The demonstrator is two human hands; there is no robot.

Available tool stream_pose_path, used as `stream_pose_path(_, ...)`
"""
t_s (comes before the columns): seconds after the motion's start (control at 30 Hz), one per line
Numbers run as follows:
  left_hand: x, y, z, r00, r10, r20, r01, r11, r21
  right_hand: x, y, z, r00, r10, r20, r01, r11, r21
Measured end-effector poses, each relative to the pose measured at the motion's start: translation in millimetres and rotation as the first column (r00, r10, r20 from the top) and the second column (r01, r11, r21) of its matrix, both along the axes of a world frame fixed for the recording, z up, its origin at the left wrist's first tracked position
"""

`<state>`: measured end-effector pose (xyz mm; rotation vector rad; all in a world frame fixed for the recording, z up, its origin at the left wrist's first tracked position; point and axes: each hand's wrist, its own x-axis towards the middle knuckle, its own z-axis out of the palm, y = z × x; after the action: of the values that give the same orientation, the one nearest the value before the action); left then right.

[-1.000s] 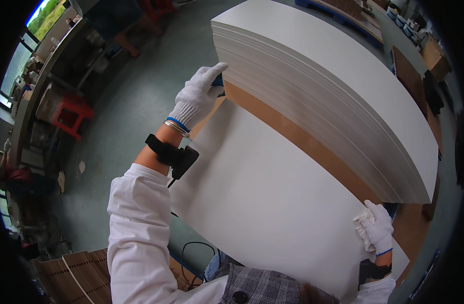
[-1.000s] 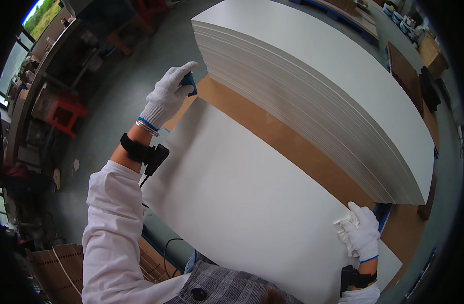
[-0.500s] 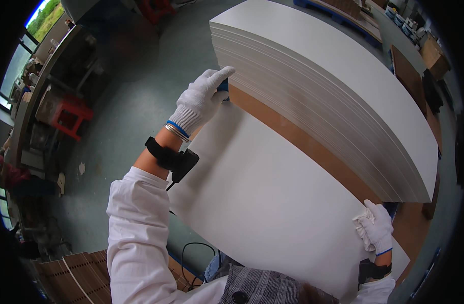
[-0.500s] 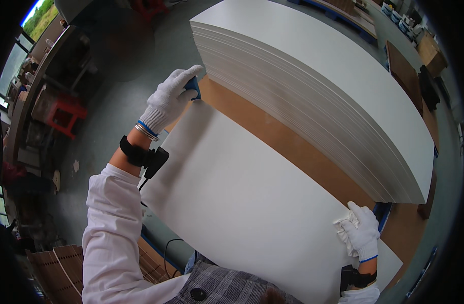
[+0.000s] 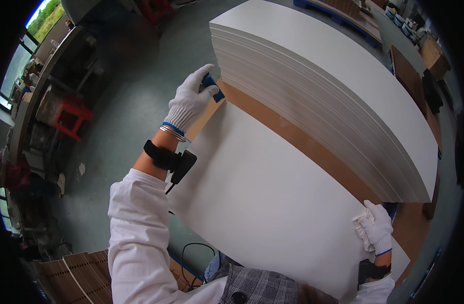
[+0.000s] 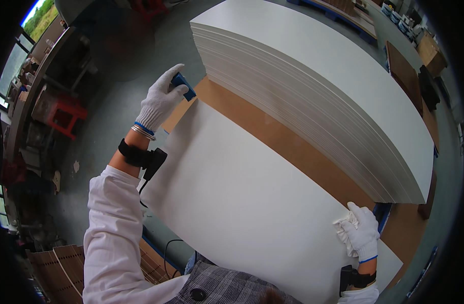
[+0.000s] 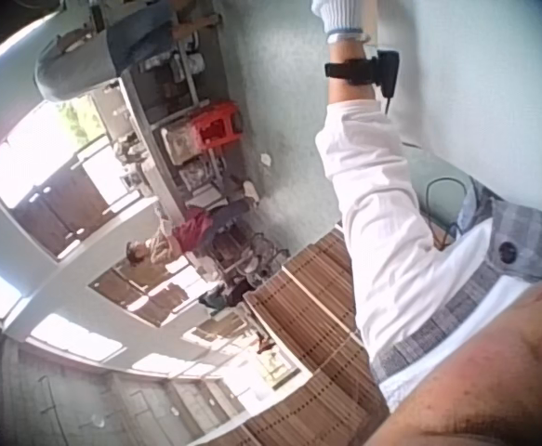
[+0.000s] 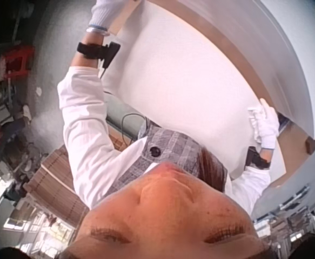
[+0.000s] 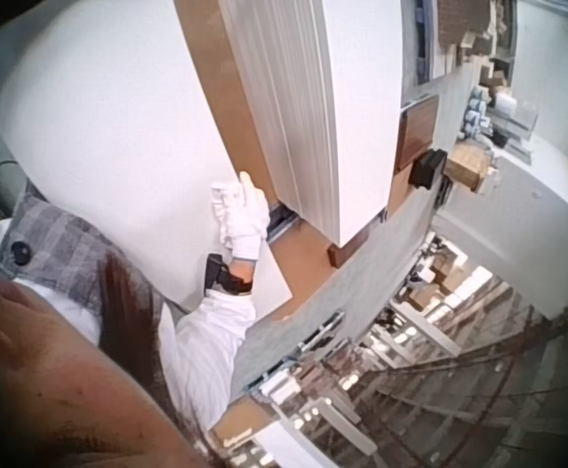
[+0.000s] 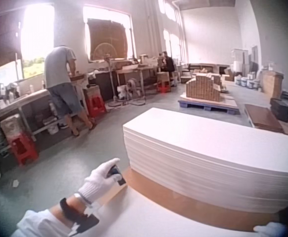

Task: The recorder is cleaning and inspecting white panels, likely for furniture assembly, using a cloth and scraper.

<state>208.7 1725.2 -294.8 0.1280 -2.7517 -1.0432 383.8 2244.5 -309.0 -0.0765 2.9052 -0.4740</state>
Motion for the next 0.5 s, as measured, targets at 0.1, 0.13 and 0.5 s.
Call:
stream_pose_path(0.1,2.3,-1.0,-4.7,0.999,-0.041,-0.027,0.042,0.998,0.046,0.1,-1.5,1.2,1.0,-0.006,0.001,0.006,1.0,-0.002)
stream_pose_path(0.13,2.8,-0.7,-4.8,0.994,-0.091,-0.052,0.091,0.996,0.005,-0.1,-2.3,1.6,1.0,-0.019,0.013,0.019,1.0,-0.008)
stream_pose_path(0.5,0.8,5.3,-1.8,0.999,-0.032,-0.039,0.033,0.999,0.021,0.6,-0.1,0.2,1.0,-0.015,0.006,0.015,1.0,-0.001)
